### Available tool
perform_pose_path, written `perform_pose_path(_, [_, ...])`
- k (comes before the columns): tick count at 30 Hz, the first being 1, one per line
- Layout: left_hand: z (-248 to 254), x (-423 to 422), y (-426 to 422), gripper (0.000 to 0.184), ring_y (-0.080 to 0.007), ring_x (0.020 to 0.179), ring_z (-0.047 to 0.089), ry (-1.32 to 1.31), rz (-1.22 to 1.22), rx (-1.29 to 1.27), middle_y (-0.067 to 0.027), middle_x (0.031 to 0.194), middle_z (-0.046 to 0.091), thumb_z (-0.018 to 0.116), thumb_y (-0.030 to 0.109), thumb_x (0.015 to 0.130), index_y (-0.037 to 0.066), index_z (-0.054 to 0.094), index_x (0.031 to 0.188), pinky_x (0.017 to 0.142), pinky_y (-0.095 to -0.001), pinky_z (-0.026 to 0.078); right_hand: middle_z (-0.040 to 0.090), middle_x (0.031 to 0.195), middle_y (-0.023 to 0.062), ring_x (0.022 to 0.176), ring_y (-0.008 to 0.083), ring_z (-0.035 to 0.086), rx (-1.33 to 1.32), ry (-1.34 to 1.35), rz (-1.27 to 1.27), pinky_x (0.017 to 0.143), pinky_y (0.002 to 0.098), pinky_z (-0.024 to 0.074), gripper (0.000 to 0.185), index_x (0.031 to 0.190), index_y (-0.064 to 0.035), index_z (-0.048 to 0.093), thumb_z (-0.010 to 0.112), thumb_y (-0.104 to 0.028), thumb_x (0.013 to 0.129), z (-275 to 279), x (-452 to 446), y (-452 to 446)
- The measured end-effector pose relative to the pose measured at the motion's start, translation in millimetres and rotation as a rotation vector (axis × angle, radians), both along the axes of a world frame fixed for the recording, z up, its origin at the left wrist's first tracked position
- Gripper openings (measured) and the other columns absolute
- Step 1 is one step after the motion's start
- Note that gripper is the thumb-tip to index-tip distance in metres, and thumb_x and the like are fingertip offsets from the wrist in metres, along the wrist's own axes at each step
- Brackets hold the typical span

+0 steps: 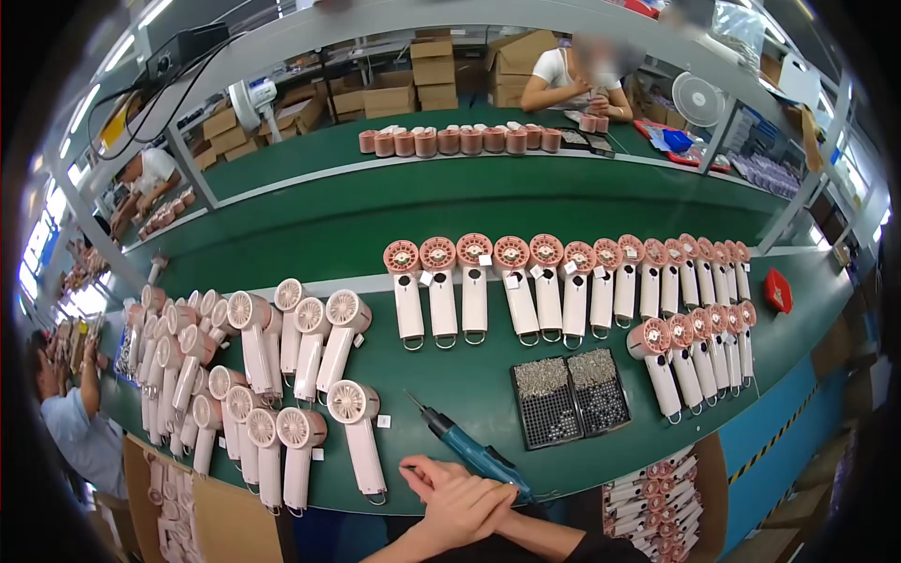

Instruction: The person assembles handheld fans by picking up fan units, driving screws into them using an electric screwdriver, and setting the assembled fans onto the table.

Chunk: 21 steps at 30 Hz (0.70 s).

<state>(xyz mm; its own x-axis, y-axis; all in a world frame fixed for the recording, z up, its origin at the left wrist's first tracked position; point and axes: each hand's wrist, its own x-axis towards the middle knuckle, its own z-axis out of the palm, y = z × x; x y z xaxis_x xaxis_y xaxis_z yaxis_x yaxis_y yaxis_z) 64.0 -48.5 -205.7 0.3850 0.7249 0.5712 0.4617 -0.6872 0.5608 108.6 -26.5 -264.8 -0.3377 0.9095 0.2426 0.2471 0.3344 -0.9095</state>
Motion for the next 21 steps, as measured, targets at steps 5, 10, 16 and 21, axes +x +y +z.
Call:
perform_pose_path(5, [6.4,1.3,-4.0,0.017,-0.0145,0.060,0.056,0.118,0.082,0.043,-0.0008,0.076,0.060,0.069,0.013,0.079,0.006,0.066,0.094,0.057,-0.0272,0.043,0.057,0.059,0.0040,0.045,0.0123,0.055,0.030,-0.013,0.018,0.042,0.0263,0.0417,0.019,0.102,-0.0073,0.061,0.069,-0.012,0.086,5.5,1.1,0.1])
perform_pose_path(10, [6.4,3.3,-5.2,0.016,-0.0147,0.061,0.056,0.100,0.115,0.051,0.0003,0.075,0.061,0.070,0.013,0.077,0.007,0.067,0.092,0.057,-0.0273,0.041,0.055,0.060,0.0060,0.048,0.0163,0.053,-0.053,-0.038,0.060,0.045,0.0297,0.0405,0.021,0.103,-0.0077,0.060,0.069,-0.014,0.086,10.1,3.9,0.4])
perform_pose_path(16, [8.0,3.5,-6.7,0.017,-0.0146,0.062,0.057,0.094,0.149,0.053,0.0010,0.076,0.062,0.072,0.013,0.074,0.009,0.067,0.091,0.058,-0.0267,0.041,0.055,0.063,0.0080,0.050,0.0193,0.054,-0.108,-0.028,0.089,0.047,0.0324,0.0418,0.022,0.104,-0.0078,0.059,0.068,-0.016,0.086,13.3,5.2,0.4])
perform_pose_path(21, [7.3,3.5,-8.3,0.018,-0.0143,0.062,0.057,0.099,0.165,0.053,0.0011,0.077,0.063,0.073,0.014,0.075,0.009,0.067,0.091,0.058,-0.0263,0.041,0.056,0.063,0.0074,0.050,0.0191,0.054,-0.098,-0.047,0.093,0.048,0.0311,0.0438,0.022,0.105,-0.0080,0.059,0.068,-0.014,0.086,14.4,5.7,0.9])
